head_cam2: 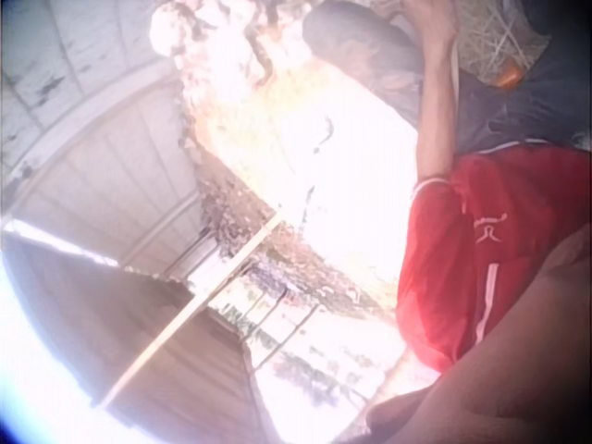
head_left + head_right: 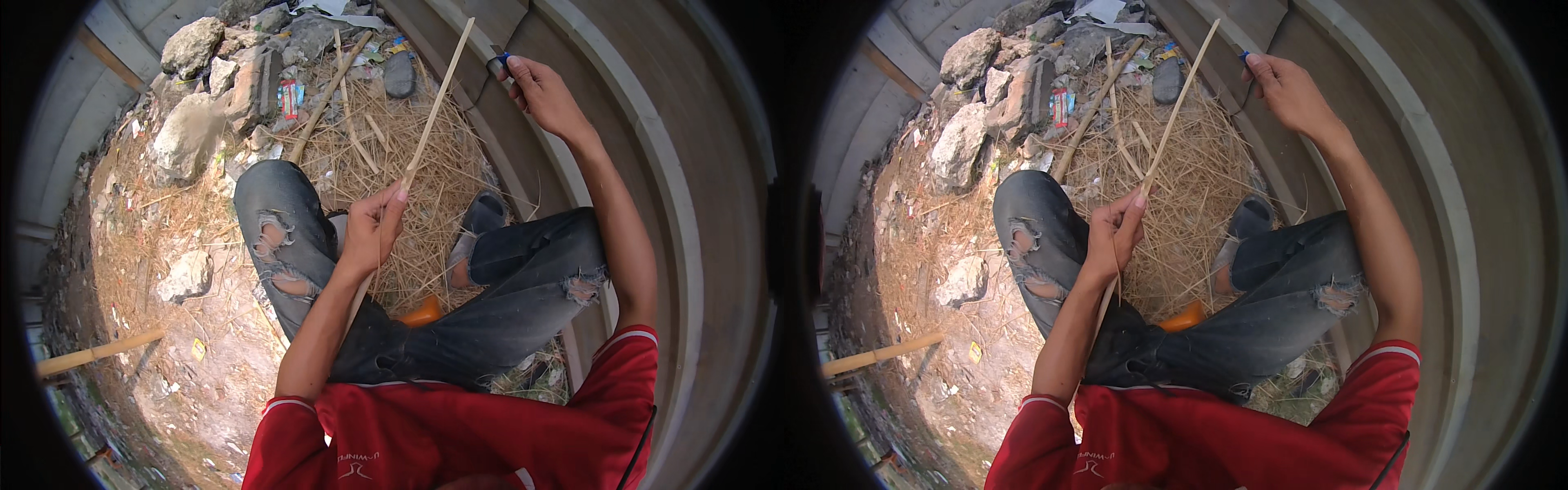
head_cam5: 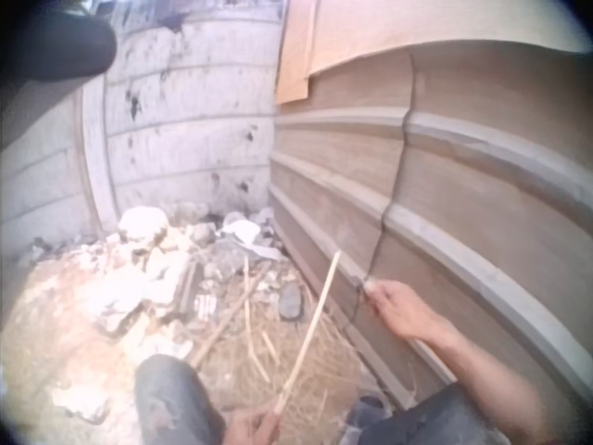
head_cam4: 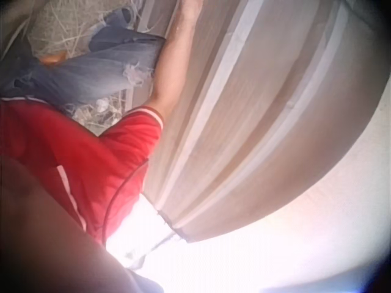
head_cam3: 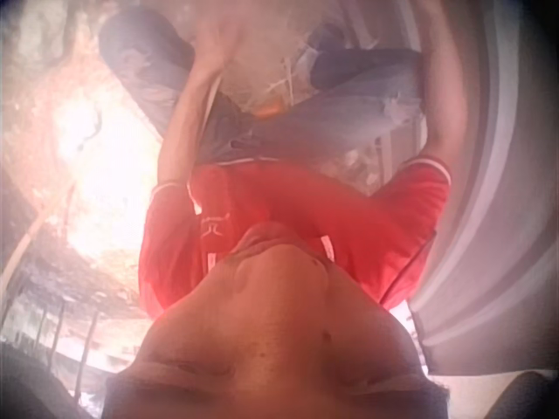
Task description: The person sits on the ground and uses a blue utility knife to shave thin strips off a long bamboo stick. They hold the stick with their left hand and scrape the blade along its length with their right hand, creating a pile of bamboo shavings on the ground.
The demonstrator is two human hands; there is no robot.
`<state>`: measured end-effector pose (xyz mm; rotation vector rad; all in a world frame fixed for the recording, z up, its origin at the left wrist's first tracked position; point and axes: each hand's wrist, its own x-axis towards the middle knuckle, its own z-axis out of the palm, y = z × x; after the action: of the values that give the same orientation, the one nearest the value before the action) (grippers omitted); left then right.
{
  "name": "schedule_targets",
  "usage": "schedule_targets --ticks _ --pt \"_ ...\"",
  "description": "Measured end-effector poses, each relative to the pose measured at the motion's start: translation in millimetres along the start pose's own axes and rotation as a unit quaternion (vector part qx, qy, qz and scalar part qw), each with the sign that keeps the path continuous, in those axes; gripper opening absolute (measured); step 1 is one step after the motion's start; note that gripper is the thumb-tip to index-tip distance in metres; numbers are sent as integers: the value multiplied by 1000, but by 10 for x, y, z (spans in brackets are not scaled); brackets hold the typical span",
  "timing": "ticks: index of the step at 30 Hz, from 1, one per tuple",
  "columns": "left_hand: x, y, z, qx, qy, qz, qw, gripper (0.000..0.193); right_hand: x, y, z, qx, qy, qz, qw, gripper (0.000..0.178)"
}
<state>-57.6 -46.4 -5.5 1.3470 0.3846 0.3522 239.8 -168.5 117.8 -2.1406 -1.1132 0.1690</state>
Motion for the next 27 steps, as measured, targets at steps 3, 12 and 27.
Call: schedule_targets --ticks 3,12,27 --pt "20 -48 21 -43 -17 0 999 37 -64 -52 73 -19 -5 -56 998 54" --pt "-37 -99 91 33 -26 -9 999 37 58 40 118 -145 47 -4 988 56" --pt "73 -24 61 -3 -41 11 999 40 -44 -314 254 -160 3 36 986 54"
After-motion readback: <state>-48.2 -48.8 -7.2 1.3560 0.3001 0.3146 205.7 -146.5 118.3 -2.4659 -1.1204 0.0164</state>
